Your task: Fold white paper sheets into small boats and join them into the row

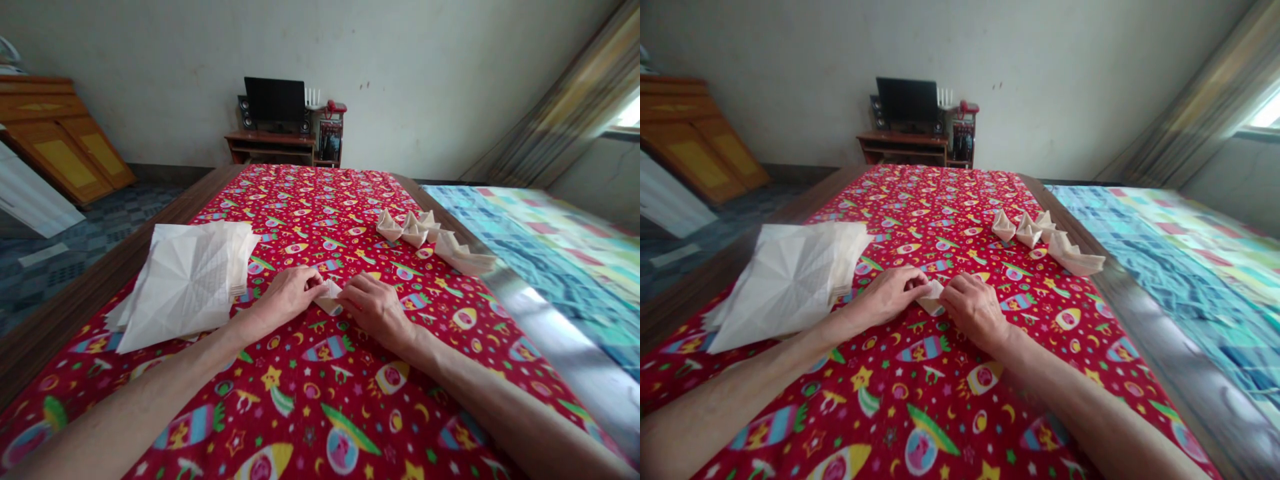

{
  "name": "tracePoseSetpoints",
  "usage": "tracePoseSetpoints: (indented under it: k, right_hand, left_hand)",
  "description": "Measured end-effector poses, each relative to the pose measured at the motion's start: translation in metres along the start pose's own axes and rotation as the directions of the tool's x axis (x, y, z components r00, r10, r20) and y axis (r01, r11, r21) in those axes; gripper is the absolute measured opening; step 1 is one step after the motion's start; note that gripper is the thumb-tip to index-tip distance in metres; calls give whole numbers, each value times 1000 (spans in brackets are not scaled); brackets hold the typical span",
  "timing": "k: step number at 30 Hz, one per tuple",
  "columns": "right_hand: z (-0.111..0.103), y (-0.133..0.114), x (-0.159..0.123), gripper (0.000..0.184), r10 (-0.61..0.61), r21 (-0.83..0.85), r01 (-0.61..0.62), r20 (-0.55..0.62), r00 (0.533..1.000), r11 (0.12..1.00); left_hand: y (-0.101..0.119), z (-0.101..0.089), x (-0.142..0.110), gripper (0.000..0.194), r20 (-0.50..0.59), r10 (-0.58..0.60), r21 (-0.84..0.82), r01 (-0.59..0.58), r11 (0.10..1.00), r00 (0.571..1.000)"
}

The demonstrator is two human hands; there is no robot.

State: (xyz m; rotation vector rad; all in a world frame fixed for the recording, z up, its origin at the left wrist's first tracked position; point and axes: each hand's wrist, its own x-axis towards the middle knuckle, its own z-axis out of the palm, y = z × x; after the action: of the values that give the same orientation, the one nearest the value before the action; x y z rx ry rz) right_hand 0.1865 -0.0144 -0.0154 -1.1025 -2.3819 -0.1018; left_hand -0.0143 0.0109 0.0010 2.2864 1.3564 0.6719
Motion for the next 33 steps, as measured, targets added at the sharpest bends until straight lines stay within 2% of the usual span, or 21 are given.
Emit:
tracePoseSetpoints:
  k: [2, 4, 7, 9, 11, 14, 19, 22, 24, 28, 33]
  right_hand:
    - [-1, 0, 0, 24, -9, 60, 9, 0, 1000, 998]
    - [-3, 2, 0, 19, 7, 195, -3, -19, 1000, 981]
    - [-9, 3, 4, 25, 162, 377, -114, -100, 982, 919]
    - [-11, 2, 8, 24, 264, 439, -195, -102, 959, 877]
    - [-12, 1, 11, 21, 290, 501, -226, -51, 956, 836]
    - [-11, 0, 14, 21, 305, 587, -239, -15, 952, 773]
    - [-7, 0, 14, 21, 388, 680, -265, -31, 921, 684]
    - [-6, 4, 14, 23, 464, 709, -309, -28, 885, 634]
    - [-5, 7, 14, 23, 504, 685, -344, -39, 863, 642]
    - [-6, 19, 13, 22, 518, 571, -377, -102, 849, 730]
    - [-5, 30, 13, 24, 521, 502, -407, -105, 847, 763]
  left_hand:
    - [-1, 0, 1, 18, 9, -14, -74, 15, 997, 1000]
    - [-2, -1, 1, 17, 10, -28, -165, 29, 986, 1000]
    - [3, -2, 0, 13, -34, -34, -245, 25, 969, 999]
    - [9, -2, 0, 9, -102, 9, -220, -31, 975, 995]
    - [14, -2, 0, 7, -169, 86, -172, -115, 978, 982]
    - [19, -3, -1, 4, -211, 161, -164, -197, 967, 964]
    - [17, -10, -1, 6, -222, 81, -295, -146, 944, 972]
    - [14, -14, 1, 11, -245, 41, -295, -114, 949, 969]
    - [9, -15, 2, 14, -285, 10, -291, -96, 952, 959]
    - [-2, -15, 5, 17, -326, -42, -285, -55, 957, 944]
    - [-14, -18, 8, 16, -328, 45, -107, -84, 991, 944]
